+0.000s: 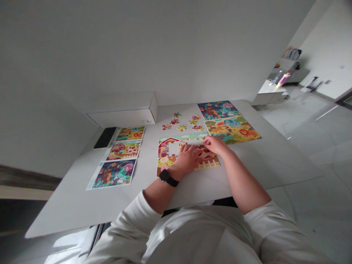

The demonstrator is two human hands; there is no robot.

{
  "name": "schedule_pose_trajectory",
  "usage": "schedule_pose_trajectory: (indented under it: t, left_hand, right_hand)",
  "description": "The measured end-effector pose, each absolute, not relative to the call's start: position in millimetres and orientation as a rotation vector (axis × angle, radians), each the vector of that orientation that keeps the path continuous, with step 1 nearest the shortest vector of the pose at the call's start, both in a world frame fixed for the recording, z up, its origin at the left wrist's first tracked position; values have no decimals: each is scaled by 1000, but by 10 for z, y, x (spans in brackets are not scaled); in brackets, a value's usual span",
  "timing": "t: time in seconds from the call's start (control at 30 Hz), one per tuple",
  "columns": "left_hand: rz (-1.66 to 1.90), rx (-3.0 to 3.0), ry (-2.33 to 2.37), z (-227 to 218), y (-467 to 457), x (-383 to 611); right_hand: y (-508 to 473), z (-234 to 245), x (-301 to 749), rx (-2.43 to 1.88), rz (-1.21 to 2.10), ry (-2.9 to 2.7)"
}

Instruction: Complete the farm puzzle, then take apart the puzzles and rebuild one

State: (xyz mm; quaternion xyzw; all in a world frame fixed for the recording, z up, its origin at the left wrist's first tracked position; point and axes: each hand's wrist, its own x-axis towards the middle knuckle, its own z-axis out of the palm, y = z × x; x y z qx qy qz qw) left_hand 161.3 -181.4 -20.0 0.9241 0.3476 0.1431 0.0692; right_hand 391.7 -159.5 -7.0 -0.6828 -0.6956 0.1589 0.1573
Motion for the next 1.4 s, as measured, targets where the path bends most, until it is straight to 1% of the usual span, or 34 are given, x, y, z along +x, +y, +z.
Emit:
schedule_pose_trajectory:
  t: [0.47,0.8,1.03,1.4]
  left_hand:
    - [478,2771,996,-227,-1794,1608]
    - [490,2740,1093,-199,-1763,1619]
    - [439,2739,1081,-169,-1765,1582]
    - [416,2698,1049,-239,-1778,1537]
  right_hand:
    - [-1597,-47,3926,-1964,469,-1991]
    - [-1594,-79,3923,-1960,474,-1982]
    - [-1608,-57,3881,-1939,479,-2000]
    - [-1605,-90,3872,-1911,503,-1993]
